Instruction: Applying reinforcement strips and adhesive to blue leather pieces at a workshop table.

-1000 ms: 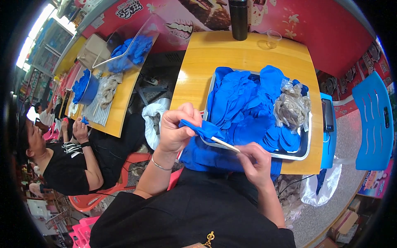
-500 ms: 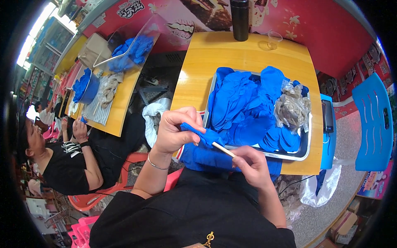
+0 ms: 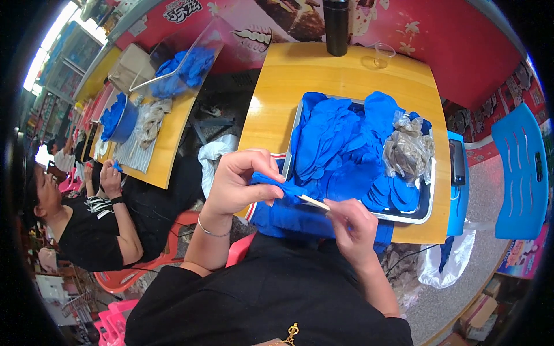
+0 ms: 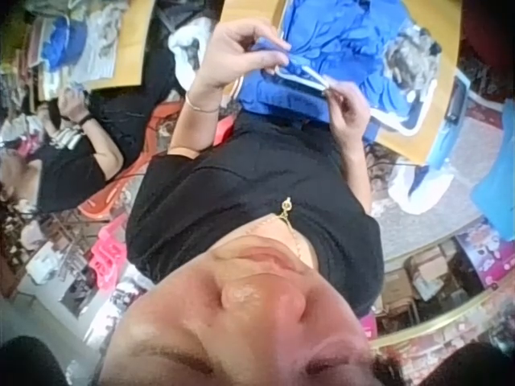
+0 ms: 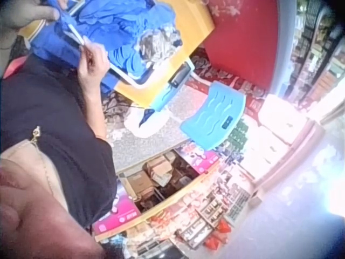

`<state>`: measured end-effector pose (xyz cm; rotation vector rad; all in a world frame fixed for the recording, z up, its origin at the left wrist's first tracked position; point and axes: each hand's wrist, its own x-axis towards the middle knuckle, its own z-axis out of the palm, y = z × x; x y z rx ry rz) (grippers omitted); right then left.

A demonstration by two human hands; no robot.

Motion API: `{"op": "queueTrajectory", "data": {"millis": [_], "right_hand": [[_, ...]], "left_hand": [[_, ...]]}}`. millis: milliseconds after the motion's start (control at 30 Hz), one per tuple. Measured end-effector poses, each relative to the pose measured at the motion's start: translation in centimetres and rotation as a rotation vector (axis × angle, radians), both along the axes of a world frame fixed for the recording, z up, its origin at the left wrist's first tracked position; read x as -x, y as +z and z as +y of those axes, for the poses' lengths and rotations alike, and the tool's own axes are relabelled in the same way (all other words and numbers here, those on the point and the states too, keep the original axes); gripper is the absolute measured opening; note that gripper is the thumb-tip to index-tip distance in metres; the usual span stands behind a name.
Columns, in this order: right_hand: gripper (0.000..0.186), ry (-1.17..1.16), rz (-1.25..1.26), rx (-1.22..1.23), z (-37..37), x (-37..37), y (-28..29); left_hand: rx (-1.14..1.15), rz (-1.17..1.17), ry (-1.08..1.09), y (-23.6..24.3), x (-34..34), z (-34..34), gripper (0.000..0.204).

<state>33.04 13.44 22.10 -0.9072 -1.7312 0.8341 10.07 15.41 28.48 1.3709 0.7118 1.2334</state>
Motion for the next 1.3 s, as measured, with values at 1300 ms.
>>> {"op": "queueTrajectory", "data": {"millis": [1300], "right_hand": [[0.015, 0.141, 0.462, 0.500, -0.9, 0.9, -1.8]], "left_hand": [[-0.018, -0.395, 0.123, -3.3, -2.6, 0.7, 0.014]]}}
